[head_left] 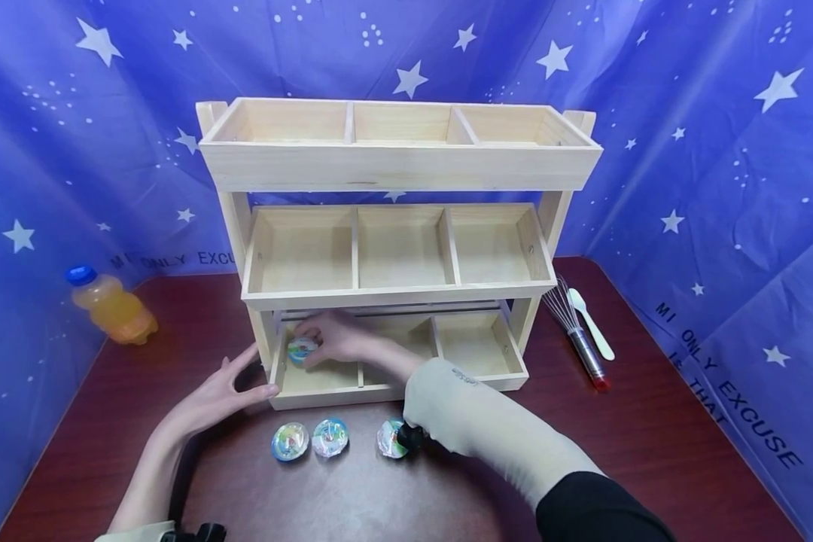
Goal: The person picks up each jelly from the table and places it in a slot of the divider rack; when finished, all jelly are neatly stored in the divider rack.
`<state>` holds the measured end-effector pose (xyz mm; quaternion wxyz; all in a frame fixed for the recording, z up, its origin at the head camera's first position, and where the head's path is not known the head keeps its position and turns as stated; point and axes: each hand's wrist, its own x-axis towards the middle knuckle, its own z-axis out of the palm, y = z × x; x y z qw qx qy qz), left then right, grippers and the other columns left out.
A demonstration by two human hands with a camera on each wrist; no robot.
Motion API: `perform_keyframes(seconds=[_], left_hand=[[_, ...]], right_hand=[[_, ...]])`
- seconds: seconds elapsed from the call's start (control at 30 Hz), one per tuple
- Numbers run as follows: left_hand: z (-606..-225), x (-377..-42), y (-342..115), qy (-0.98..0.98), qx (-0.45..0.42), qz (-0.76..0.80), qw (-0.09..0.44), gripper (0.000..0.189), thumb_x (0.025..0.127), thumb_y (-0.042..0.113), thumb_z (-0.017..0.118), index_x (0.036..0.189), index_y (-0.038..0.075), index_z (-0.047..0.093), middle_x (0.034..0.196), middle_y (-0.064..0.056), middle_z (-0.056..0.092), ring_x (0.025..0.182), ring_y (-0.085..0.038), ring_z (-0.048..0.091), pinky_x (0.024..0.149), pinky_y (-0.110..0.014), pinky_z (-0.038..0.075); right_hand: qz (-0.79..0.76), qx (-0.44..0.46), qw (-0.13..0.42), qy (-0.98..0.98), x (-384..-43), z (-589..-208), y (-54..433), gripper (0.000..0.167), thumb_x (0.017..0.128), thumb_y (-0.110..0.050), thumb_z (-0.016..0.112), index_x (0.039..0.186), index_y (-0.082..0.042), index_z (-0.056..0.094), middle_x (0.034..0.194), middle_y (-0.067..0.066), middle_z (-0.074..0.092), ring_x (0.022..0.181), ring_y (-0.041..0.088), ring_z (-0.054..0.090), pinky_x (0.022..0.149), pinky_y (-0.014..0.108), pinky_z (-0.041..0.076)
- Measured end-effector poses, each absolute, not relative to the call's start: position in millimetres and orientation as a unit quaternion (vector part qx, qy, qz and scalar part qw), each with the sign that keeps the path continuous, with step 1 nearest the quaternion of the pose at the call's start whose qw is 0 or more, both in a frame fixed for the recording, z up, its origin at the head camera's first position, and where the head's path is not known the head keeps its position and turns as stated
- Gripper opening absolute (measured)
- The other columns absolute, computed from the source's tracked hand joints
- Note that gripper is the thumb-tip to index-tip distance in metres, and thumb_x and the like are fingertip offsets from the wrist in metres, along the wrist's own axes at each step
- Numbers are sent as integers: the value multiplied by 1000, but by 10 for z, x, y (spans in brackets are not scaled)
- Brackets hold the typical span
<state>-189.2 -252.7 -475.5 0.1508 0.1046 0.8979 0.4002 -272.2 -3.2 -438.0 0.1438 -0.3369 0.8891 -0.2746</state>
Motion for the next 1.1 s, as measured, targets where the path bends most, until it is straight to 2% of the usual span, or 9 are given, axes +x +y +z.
perform_keyframes(seconds=[0.2, 0.4, 0.6, 0.73, 0.9, 1.1], left_hand=[[-4757, -1892, -2537, 898, 102, 401, 152, 98, 94, 46, 71, 167, 24, 10, 167, -34, 13, 146, -70, -9, 110, -87, 4], [-4758, -1893, -2531, 898, 96, 399, 157, 99, 94, 48, 71, 167, 26, 9, 167, -35, 10, 147, -69, -8, 110, -87, 5], [-4747, -1901, -2530, 900, 91, 396, 161, 100, 93, 49, 71, 167, 25, 8, 167, -35, 11, 147, -69, -8, 110, -88, 6], [-4750, -1904, -2530, 900, 87, 395, 164, 100, 93, 49, 71, 167, 25, 8, 168, -34, 10, 147, -68, -8, 110, -87, 6], [-4763, -1906, -2521, 900, 91, 395, 162, 99, 94, 49, 70, 167, 22, 9, 169, -31, 11, 147, -69, -8, 110, -87, 6], [-4757, -1903, -2515, 901, 89, 394, 159, 100, 93, 49, 71, 167, 20, 11, 169, -30, 12, 147, -69, -8, 110, -87, 6]], right_hand=[[-261, -335, 136, 895, -2727, -4383, -58, 58, 81, -27, 88, 135, -18, 69, 132, -1, 73, 109, 11, 69, 93, 14, 50], [-268, -337, 147, 891, -2730, -4366, -35, 61, 80, -25, 89, 136, -16, 68, 135, 3, 71, 111, 14, 71, 93, 14, 52], [-365, -308, 203, 855, -2739, -4371, 39, 62, 81, -10, 86, 139, -6, 64, 133, 14, 71, 113, 25, 74, 89, 15, 57], [-412, -288, 230, 833, -2740, -4365, 108, 62, 83, -2, 83, 140, 1, 60, 133, 20, 69, 119, 31, 71, 93, 20, 59], [-413, -281, 220, 838, -2746, -4348, 219, 59, 86, -7, 81, 140, 1, 60, 131, 21, 69, 121, 30, 69, 98, 22, 57], [-403, -318, 183, 839, -2700, -4290, 394, 43, 93, -5, 70, 134, 2, 62, 123, 19, 72, 112, 21, 71, 96, 20, 56]])
